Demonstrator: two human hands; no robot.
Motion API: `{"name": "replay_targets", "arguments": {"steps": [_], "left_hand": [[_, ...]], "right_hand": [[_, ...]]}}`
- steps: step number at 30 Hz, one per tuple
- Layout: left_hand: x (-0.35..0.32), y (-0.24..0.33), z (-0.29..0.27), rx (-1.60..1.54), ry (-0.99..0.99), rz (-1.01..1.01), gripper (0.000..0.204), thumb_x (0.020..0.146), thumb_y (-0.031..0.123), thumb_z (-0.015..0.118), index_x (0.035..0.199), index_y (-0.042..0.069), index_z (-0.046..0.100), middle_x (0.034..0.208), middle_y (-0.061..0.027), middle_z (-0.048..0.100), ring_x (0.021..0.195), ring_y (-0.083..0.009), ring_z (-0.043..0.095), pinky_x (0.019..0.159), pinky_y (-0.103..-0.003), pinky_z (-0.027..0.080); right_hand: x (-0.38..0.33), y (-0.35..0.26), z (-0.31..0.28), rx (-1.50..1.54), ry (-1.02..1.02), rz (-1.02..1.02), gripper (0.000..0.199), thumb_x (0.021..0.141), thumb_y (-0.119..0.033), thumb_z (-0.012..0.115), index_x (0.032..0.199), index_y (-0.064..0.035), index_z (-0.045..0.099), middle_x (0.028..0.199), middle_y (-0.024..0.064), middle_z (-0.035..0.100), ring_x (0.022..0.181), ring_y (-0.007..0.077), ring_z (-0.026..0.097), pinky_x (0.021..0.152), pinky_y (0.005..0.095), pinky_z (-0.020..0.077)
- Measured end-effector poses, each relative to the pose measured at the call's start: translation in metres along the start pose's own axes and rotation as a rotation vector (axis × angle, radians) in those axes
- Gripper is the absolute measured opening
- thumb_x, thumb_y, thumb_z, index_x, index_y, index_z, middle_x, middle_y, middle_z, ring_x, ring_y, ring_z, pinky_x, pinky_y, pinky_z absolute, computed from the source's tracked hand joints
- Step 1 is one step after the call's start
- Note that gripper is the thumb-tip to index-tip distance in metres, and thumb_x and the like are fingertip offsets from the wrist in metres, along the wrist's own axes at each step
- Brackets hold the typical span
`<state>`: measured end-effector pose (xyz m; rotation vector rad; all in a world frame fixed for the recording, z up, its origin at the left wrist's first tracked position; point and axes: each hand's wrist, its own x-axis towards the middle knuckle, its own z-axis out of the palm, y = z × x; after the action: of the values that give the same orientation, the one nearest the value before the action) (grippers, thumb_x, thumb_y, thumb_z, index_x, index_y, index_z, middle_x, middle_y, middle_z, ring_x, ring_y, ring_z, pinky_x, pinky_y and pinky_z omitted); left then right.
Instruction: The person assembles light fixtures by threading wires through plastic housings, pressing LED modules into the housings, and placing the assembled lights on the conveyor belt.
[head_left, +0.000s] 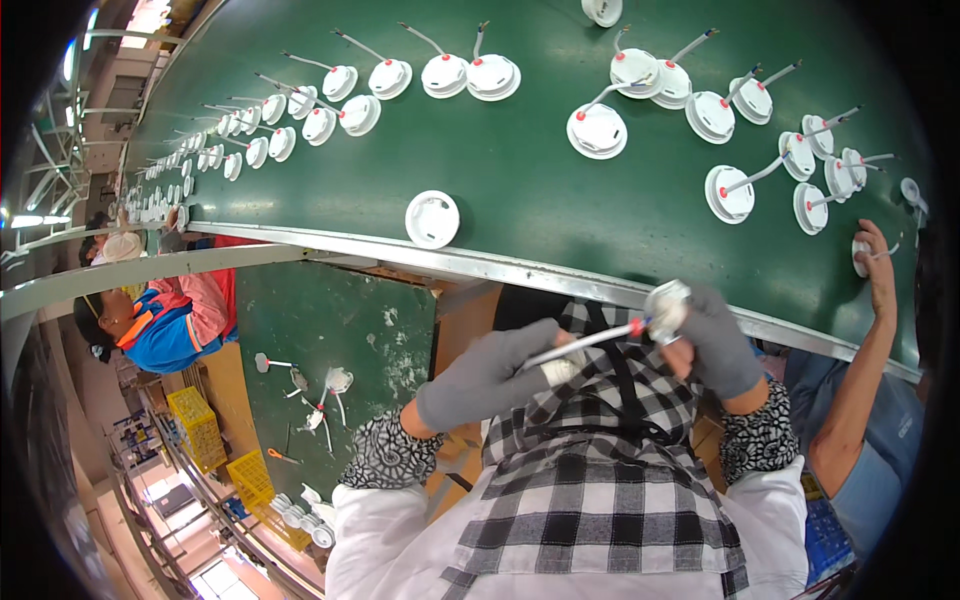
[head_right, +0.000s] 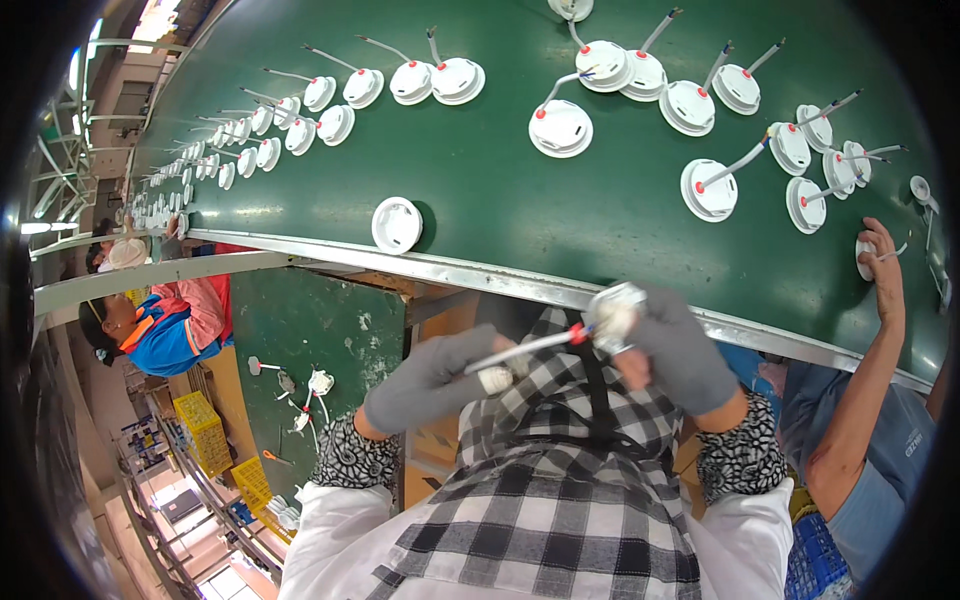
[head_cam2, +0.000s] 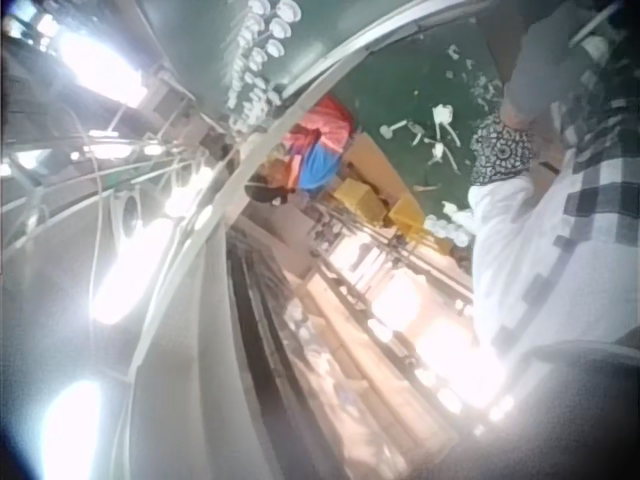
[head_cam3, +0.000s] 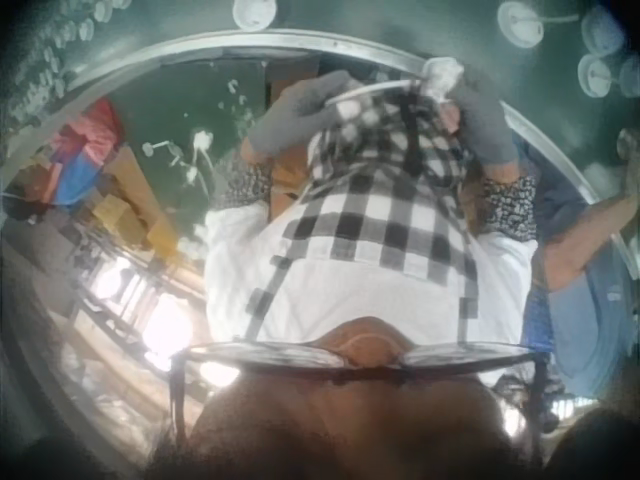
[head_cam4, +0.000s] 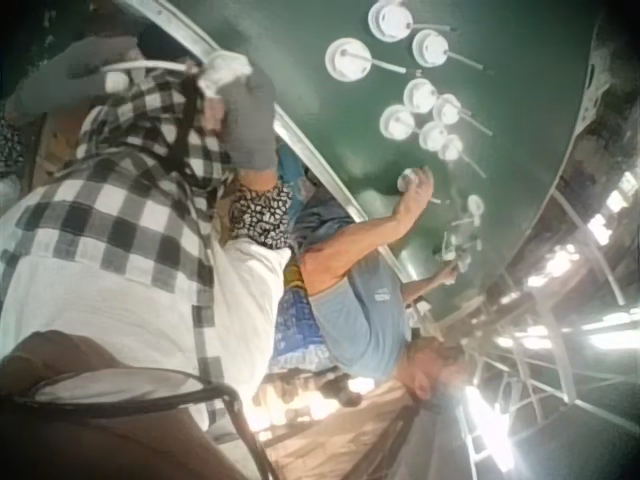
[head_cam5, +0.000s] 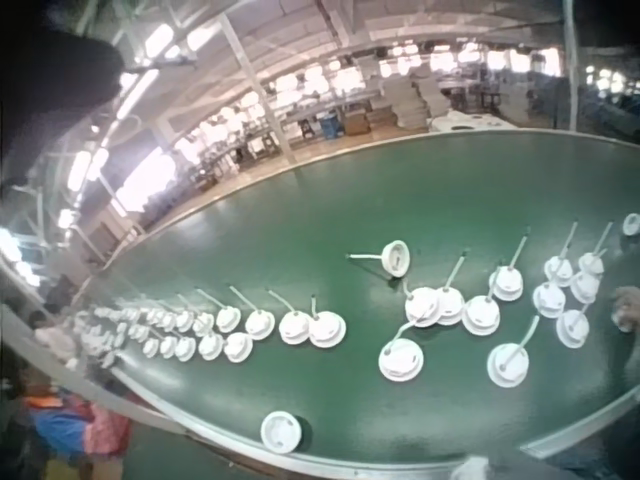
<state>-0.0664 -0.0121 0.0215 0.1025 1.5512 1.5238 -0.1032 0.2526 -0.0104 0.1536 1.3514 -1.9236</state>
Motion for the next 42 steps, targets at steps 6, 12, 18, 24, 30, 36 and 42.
{"name": "replay_targets", "arguments": {"steps": [6, 12, 18, 24, 30, 36, 42], "left_hand": [[-0.005, -0.022, 0.000, 0.960, 0.571, 0.356, 0.016, 0.085, 0.012, 0.064, 0.099, 0.007, 0.059, 0.085, -0.0084, 0.064, 0.076, -0.0237, 0.063, 0.066, -0.033, 0.049], [-0.005, -0.033, -0.003, 1.572, 0.553, 0.391, 0.015, 0.075, 0.013, 0.062, 0.087, 0.010, 0.055, 0.067, -0.0039, 0.049, 0.064, -0.0204, 0.054, 0.057, -0.030, 0.044], [-0.038, 0.005, -0.047, 1.029, 0.289, 0.331, 0.015, 0.084, 0.013, 0.057, 0.098, 0.010, 0.058, 0.073, -0.0062, 0.057, 0.075, -0.0242, 0.059, 0.060, -0.036, 0.049], [-0.003, -0.029, -0.161, 1.024, 0.946, 0.254, 0.029, 0.090, 0.012, 0.052, 0.117, 0.004, 0.058, 0.086, -0.0127, 0.065, 0.074, -0.0263, 0.061, 0.070, -0.032, 0.048], [0.036, -0.051, -0.129, 0.386, 0.896, 0.304, 0.034, 0.089, 0.012, 0.052, 0.120, -0.001, 0.056, 0.098, -0.0164, 0.067, 0.089, -0.0224, 0.064, 0.080, -0.034, 0.050], [0.066, -0.019, -0.002, -0.175, 0.660, 0.295, 0.040, 0.091, 0.015, 0.055, 0.126, -0.003, 0.050, 0.090, -0.0069, 0.061, 0.079, -0.0093, 0.056, 0.071, -0.024, 0.047], [0.035, 0.000, 0.025, -0.307, 0.193, 0.296, 0.092, 0.076, 0.031, 0.076, 0.144, -0.002, 0.025, 0.137, -0.0116, 0.042, 0.128, -0.0198, 0.040, 0.108, -0.035, 0.030]], "right_hand": [[-0.006, 0.007, -0.010, 0.113, 0.024, -0.089, 0.025, 0.092, -0.021, 0.056, 0.076, -0.0015, 0.056, 0.047, -0.0006, 0.043, 0.035, 0.0096, 0.041, 0.036, 0.0236, 0.0321], [-0.004, -0.005, -0.017, -0.122, 0.021, 0.038, 0.023, 0.089, -0.020, 0.061, 0.084, 0.0019, 0.060, 0.049, 0.0011, 0.048, 0.038, 0.0086, 0.044, 0.037, 0.0222, 0.0327], [-0.014, 0.010, -0.074, -0.357, 0.193, -0.192, 0.019, 0.088, -0.019, 0.062, 0.097, -0.0028, 0.060, 0.067, 0.0007, 0.058, 0.049, 0.0074, 0.052, 0.043, 0.0207, 0.0409], [0.007, -0.008, -0.030, 0.078, 0.274, -0.398, 0.018, 0.091, -0.023, 0.057, 0.095, -0.0053, 0.056, 0.071, -0.0008, 0.056, 0.053, 0.0059, 0.051, 0.047, 0.0195, 0.0404], [0.039, 0.012, 0.031, 0.048, 0.388, -0.710, 0.010, 0.087, -0.010, 0.062, 0.093, -0.0029, 0.059, 0.081, 0.0052, 0.061, 0.068, 0.0111, 0.059, 0.058, 0.0252, 0.0467], [0.065, 0.006, 0.059, -0.653, 0.458, -1.337, 0.018, 0.075, 0.000, 0.069, 0.091, -0.0055, 0.062, 0.077, 0.0120, 0.061, 0.062, 0.0181, 0.061, 0.056, 0.0315, 0.0482], [0.027, -0.005, 0.048, 0.160, 0.287, -0.627, 0.007, 0.086, -0.007, 0.063, 0.090, -0.0010, 0.061, 0.073, 0.0030, 0.063, 0.058, 0.0071, 0.057, 0.055, 0.0205, 0.0460]]}}
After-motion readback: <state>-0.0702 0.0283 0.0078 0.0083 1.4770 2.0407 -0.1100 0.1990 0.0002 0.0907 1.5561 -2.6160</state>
